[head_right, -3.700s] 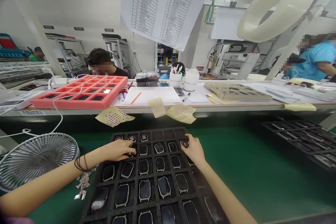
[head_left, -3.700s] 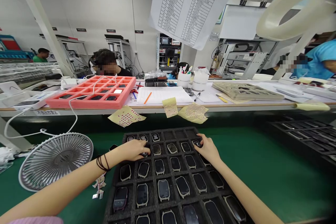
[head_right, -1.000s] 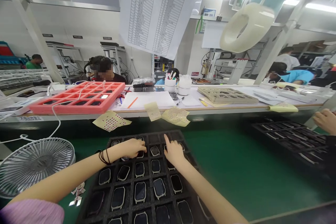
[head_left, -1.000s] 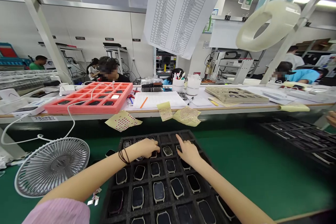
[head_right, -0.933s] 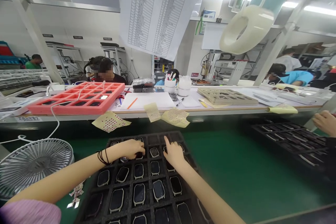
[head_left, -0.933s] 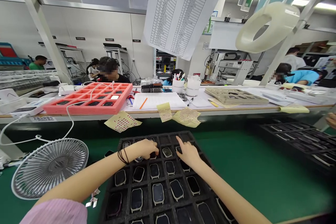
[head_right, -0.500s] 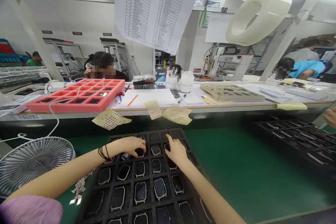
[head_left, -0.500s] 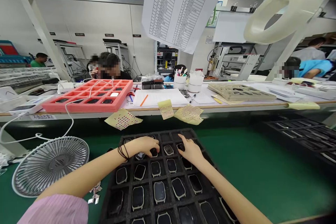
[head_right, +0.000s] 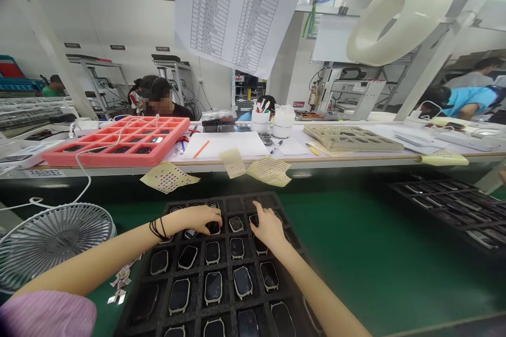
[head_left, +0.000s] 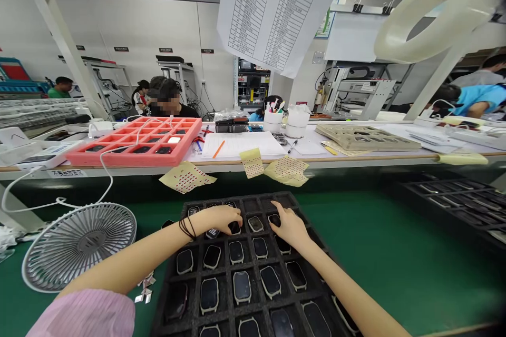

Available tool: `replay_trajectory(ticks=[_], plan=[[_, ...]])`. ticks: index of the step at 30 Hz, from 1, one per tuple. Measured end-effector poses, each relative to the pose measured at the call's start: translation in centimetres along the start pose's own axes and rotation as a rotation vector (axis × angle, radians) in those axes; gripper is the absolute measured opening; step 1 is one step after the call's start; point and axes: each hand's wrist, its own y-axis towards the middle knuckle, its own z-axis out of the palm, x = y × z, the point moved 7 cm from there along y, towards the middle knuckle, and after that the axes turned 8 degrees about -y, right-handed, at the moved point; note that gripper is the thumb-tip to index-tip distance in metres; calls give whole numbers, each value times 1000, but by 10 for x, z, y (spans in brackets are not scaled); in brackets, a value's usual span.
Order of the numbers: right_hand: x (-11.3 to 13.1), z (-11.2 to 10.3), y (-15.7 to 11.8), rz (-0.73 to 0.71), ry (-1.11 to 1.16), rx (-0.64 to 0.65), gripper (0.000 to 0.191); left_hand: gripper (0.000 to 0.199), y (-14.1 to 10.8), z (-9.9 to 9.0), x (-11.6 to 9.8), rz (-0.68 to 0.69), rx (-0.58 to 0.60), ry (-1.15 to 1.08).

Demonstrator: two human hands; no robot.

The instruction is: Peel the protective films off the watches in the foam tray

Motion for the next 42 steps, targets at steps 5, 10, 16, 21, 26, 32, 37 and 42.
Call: replay_trajectory(ticks=[5, 10, 16, 21, 26, 32, 37, 42], plan=[[2, 0, 0, -26, -9, -11, 59, 35, 0, 0, 0, -16, -1, 5], [0, 2, 0, 9, -6, -15, 60, 35, -2, 2, 0, -33, 2, 9], [-1, 4, 1, 8, 0, -14, 60, 33, -4, 1, -1, -34, -9, 6], [1, 3, 2, -15, 2, -16, 56, 33, -5, 1, -2, -47, -11, 33], [1, 3, 2, -13, 11, -17, 54, 33, -6, 1, -3, -52, -22, 56], [2, 3, 1, -19, 23, -17, 50, 34, -6, 2, -6, -54, -8, 80], [0, 2, 0, -1, 34, -18, 51, 34, -7, 4, -7, -46, -14, 91], [0, 2, 1, -6, 37, -24, 51, 33, -7, 9, -8, -44, -26, 114]])
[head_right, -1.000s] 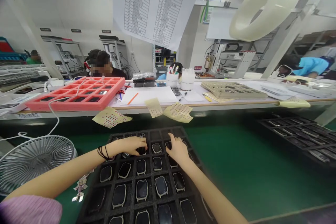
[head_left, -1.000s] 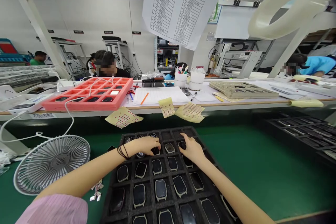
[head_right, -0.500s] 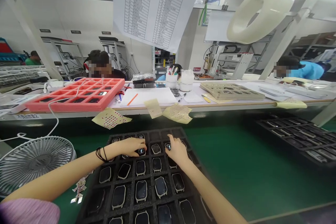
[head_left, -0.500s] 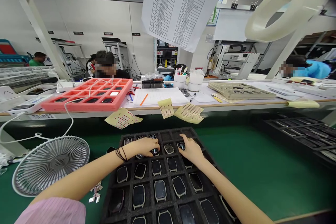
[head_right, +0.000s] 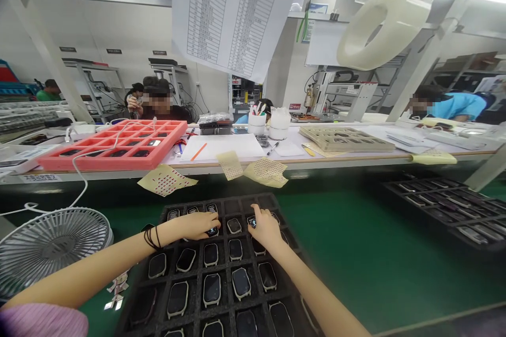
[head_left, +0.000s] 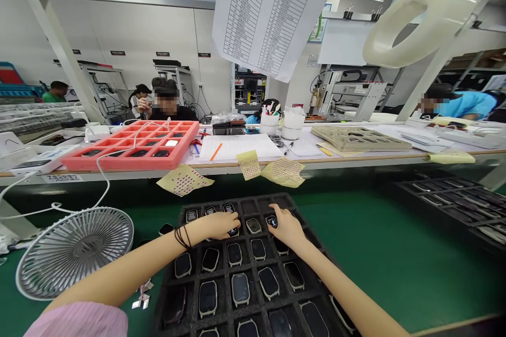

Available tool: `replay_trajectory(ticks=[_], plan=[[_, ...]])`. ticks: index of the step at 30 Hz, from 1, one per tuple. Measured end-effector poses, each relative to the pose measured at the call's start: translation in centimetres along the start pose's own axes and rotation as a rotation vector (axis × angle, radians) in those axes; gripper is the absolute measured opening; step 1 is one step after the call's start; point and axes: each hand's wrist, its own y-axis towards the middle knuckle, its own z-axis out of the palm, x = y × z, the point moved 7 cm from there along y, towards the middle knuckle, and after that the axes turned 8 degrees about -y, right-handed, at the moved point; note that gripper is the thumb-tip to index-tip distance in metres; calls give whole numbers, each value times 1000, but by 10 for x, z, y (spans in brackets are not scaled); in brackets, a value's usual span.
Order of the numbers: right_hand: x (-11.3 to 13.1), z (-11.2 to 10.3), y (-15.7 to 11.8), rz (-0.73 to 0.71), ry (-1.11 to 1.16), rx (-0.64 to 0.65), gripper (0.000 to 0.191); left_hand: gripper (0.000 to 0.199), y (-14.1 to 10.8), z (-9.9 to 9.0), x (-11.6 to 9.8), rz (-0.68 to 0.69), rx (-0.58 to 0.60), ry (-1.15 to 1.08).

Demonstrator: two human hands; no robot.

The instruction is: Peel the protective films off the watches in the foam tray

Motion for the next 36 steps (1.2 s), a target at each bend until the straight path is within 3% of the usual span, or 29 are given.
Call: replay_trajectory(ticks=[36], plan=[[2, 0, -2, -12, -20, -26, 41, 29, 0, 4, 1, -8, -43, 49]])
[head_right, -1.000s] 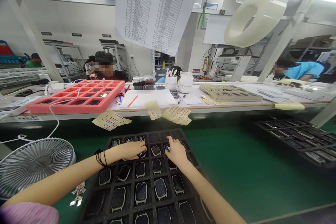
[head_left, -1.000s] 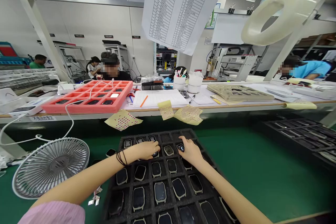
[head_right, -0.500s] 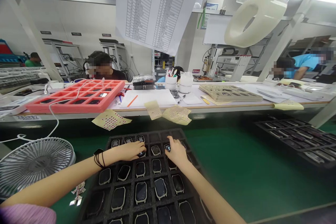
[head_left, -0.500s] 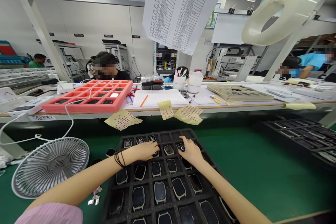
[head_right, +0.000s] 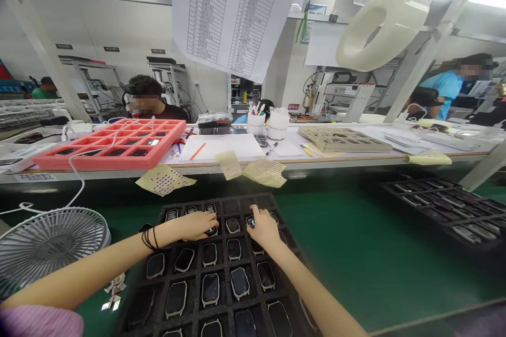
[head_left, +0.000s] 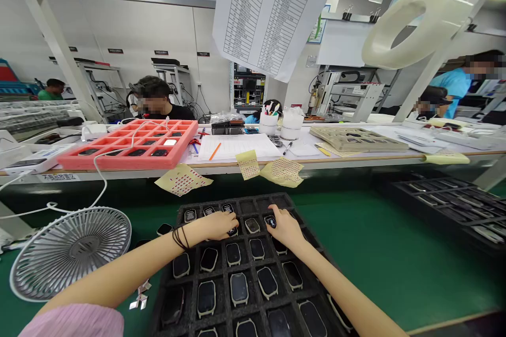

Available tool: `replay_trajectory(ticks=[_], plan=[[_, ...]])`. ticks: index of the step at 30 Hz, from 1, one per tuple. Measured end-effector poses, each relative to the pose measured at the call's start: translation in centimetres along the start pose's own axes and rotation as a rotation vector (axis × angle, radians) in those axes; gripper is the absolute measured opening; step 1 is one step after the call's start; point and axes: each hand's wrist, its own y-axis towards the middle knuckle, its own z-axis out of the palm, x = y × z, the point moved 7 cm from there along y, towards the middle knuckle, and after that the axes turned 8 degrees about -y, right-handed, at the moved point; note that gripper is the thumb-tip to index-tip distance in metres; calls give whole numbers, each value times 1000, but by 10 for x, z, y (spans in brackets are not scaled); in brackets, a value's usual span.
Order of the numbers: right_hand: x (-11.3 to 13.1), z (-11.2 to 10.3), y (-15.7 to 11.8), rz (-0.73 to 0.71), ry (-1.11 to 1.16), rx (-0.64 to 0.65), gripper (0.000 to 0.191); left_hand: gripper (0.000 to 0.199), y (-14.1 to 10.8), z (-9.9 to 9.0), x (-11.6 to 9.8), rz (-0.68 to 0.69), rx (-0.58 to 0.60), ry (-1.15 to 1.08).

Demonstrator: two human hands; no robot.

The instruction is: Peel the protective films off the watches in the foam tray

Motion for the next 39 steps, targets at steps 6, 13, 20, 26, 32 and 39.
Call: replay_trajectory(ticks=[6, 13, 20, 26, 32, 39], plan=[[-2, 2, 0, 13, 5, -3, 43, 32, -6, -1, 0, -9, -1, -23], [0, 1, 0, 3, 0, 32, 44, 32, -1, -3, 0, 1, -12, -42], [13, -23, 0, -70, 13, 25, 50, 27, -48, -15, -7, 8, -188, -39], [63, -21, -6, -241, -27, 101, 46, 9, -118, -11, -23, -94, -127, -9], [81, -2, -1, -192, -145, 144, 50, 36, -160, 3, -24, -266, -9, -72], [78, -2, 4, -180, -145, 144, 50, 47, -153, 5, -14, -301, 113, -162]])
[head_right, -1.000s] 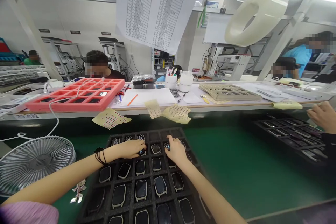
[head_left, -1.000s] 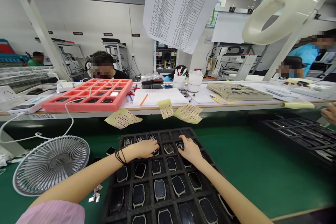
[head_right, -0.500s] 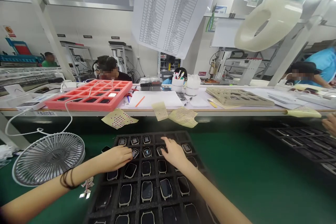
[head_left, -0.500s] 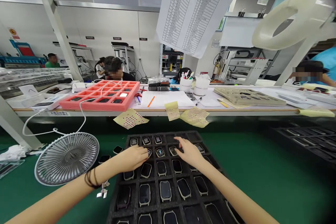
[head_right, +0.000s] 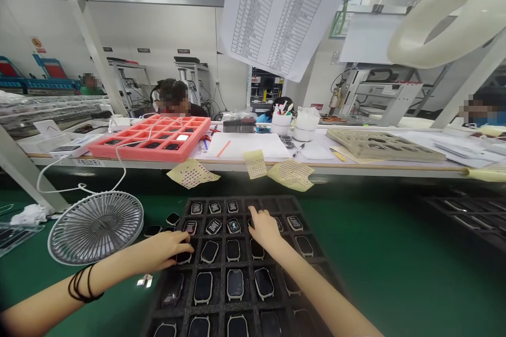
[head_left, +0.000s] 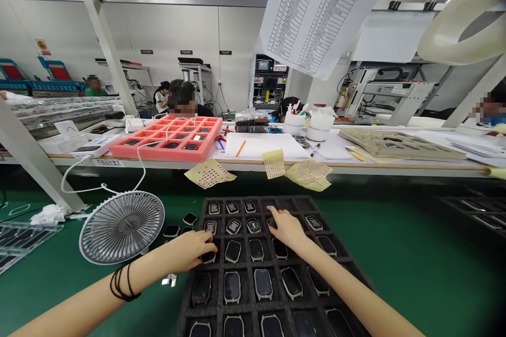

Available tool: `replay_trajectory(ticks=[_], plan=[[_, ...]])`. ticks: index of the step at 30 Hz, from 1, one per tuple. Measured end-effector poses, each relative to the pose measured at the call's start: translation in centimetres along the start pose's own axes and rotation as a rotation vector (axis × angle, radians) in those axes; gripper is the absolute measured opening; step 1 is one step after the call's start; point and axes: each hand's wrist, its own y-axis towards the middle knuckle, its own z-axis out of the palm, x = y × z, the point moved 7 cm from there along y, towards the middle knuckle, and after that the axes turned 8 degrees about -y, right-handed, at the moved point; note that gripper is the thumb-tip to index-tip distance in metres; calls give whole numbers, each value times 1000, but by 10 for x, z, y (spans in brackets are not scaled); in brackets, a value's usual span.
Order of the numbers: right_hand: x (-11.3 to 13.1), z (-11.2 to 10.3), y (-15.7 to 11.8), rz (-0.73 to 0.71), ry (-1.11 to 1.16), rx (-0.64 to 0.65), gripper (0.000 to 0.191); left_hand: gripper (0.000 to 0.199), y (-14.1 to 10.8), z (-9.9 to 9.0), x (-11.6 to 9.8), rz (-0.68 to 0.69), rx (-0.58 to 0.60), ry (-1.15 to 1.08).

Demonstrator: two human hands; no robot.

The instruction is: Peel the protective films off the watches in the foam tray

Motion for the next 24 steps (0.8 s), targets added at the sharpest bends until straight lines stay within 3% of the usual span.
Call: replay_trajectory(ticks=[8, 24], plan=[[-6, 5, 1, 8, 46, -36, 42, 45, 10, -2, 0, -4, 78, 27], [-5, 4, 0, 14, 71, -42, 37, 50, 13, 4, 2, -60, 84, 82]])
